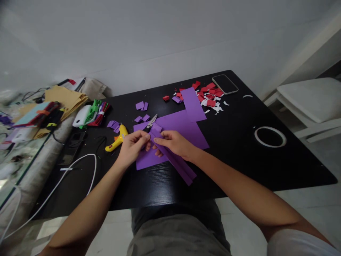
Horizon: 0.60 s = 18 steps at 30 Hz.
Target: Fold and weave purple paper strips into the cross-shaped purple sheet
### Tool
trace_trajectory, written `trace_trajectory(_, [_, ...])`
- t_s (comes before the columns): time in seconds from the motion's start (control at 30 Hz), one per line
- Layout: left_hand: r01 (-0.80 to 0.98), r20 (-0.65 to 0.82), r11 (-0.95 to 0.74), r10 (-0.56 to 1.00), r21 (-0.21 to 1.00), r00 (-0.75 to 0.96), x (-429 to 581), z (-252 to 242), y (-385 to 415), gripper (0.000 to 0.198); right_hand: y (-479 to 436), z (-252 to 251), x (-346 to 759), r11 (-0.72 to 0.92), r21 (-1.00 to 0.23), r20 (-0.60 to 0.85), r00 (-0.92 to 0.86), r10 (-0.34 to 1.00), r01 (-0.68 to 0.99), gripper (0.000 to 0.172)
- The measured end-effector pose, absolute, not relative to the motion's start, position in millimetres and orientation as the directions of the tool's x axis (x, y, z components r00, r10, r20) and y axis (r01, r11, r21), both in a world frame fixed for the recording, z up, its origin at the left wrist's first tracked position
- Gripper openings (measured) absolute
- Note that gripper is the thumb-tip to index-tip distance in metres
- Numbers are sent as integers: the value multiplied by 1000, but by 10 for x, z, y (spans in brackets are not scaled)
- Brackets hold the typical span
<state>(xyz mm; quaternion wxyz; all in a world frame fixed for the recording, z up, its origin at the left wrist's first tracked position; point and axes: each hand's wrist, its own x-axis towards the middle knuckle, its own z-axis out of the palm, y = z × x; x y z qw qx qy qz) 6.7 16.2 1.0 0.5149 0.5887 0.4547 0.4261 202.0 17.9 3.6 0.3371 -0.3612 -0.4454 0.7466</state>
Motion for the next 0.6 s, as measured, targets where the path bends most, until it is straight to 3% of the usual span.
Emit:
trace_trajectory(0.37, [88,48,-75,961,993,274,85,5,132,32,173,41,2016,-296,-933,-164,-495,853,-202,25])
trace_trajectory(0.6, [232,327,-371,922,899,207,1,23,162,23,176,57,2028,-298,-933,-173,-474,863,-203,27])
